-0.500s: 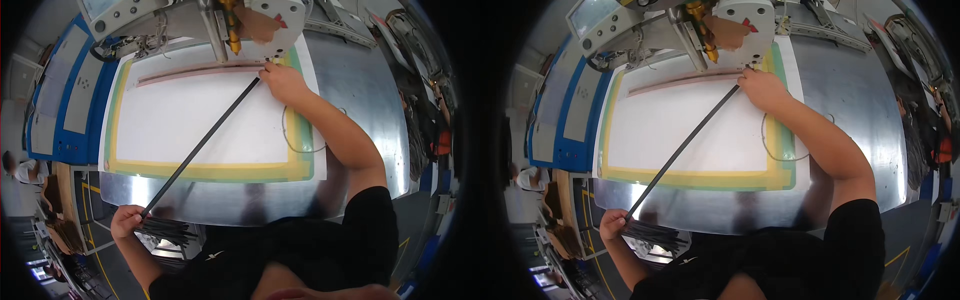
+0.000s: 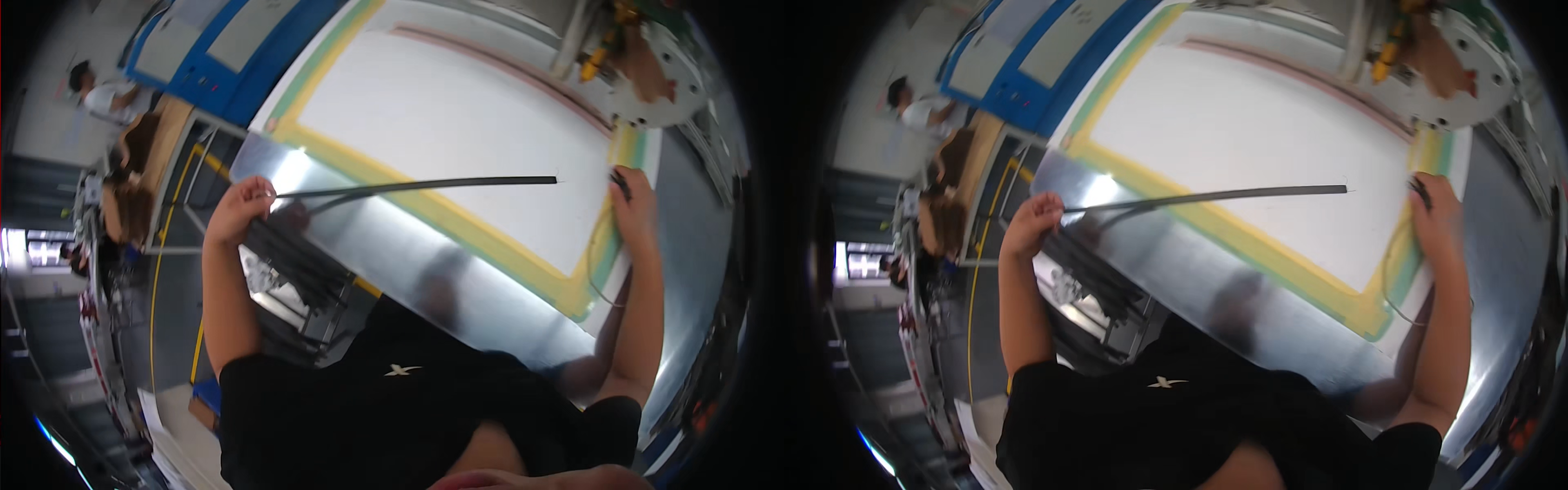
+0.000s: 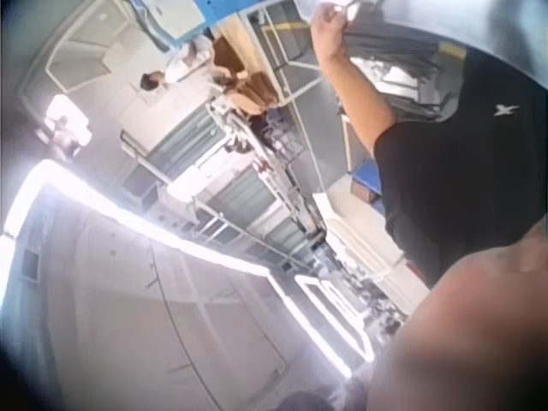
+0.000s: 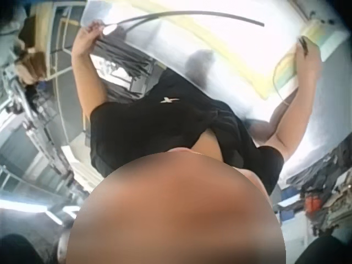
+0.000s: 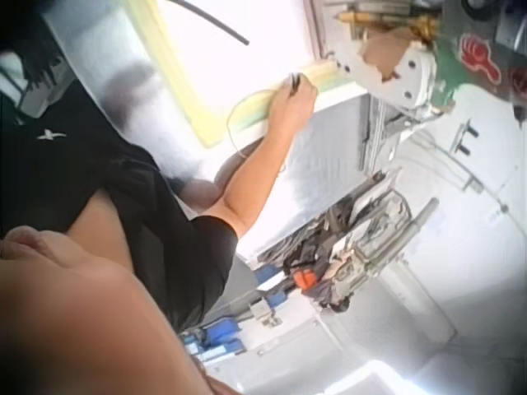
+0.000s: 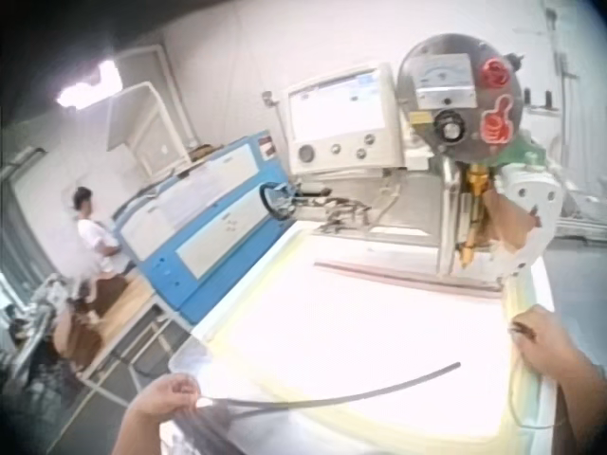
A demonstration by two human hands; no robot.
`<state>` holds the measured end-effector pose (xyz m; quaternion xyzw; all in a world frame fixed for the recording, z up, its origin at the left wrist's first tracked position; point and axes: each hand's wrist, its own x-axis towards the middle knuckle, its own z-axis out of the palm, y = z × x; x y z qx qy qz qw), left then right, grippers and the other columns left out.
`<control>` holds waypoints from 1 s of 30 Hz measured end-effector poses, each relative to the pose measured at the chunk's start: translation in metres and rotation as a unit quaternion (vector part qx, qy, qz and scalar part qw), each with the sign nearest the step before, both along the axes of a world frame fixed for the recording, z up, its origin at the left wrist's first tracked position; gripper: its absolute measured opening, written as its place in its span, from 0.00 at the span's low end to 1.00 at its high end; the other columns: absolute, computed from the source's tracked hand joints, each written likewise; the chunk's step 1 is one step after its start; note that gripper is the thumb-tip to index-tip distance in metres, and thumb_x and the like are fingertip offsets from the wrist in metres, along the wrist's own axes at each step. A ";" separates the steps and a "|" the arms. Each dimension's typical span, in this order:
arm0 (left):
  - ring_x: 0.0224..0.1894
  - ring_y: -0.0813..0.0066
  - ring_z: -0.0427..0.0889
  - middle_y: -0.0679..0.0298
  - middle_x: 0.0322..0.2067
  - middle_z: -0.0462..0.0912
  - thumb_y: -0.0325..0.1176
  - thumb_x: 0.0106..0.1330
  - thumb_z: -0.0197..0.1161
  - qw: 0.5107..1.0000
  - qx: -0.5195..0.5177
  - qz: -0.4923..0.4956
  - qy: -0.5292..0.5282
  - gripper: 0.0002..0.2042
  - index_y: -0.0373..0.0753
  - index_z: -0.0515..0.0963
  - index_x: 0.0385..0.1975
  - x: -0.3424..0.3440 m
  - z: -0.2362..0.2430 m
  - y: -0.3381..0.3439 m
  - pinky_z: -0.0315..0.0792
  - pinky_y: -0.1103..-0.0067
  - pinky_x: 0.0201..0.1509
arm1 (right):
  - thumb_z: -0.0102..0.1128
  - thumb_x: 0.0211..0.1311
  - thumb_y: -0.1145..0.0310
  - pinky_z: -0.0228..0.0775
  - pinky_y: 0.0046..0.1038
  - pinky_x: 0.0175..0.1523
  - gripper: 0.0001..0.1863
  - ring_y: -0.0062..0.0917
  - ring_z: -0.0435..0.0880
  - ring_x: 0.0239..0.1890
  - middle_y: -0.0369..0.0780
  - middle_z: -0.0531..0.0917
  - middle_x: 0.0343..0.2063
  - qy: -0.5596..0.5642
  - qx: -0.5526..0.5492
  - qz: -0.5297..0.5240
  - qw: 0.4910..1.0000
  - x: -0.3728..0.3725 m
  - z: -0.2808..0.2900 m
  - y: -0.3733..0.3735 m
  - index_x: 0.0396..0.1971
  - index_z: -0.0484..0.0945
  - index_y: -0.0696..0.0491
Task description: The person is sewing zippers onto leather or fabric strips using an industrial sewing machine.
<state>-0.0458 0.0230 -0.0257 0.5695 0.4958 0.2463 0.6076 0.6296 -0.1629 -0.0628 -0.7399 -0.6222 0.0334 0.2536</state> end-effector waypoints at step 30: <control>0.23 0.82 0.74 0.69 0.24 0.77 0.47 0.81 0.57 0.758 0.370 0.504 0.186 0.17 0.40 0.75 0.36 -0.128 0.132 -0.085 0.68 0.82 0.29 | 0.55 0.77 0.67 0.71 0.35 0.65 0.18 0.40 0.82 0.57 0.48 0.83 0.55 -0.033 -0.024 0.018 0.999 0.024 -0.024 0.000 0.60 0.77 0.60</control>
